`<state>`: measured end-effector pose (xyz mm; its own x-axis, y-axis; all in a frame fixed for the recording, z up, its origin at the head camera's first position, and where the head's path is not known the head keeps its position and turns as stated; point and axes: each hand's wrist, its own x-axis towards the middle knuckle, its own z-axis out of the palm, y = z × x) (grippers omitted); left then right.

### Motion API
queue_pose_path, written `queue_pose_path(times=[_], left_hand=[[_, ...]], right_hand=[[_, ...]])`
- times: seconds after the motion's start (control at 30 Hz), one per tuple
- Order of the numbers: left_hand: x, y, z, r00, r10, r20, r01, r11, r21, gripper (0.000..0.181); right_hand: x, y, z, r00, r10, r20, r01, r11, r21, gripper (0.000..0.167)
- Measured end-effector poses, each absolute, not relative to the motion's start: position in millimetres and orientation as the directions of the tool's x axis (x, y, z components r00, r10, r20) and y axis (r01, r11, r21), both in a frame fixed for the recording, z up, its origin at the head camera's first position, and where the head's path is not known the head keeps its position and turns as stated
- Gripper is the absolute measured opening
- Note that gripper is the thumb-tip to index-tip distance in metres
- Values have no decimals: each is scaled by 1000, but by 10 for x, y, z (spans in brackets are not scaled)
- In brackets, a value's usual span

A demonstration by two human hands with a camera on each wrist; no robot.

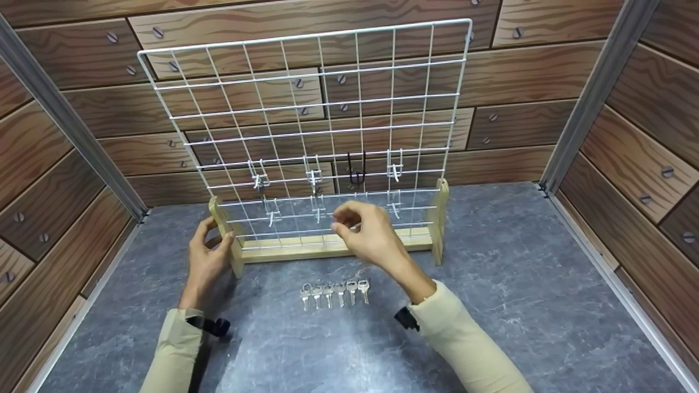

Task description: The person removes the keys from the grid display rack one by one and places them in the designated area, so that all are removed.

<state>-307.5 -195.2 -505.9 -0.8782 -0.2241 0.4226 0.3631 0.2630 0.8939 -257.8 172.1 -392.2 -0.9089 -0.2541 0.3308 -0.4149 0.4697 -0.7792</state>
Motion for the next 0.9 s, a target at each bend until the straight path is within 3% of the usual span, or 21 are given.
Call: queue_pose_path(times=[0.9], left_hand=[[-3070, -1948, -5069, -878, -230, 420, 357, 270, 894, 48]], right_hand=[[-2732, 1328, -3924, -874, 30, 486, -477, 145, -867, 27]])
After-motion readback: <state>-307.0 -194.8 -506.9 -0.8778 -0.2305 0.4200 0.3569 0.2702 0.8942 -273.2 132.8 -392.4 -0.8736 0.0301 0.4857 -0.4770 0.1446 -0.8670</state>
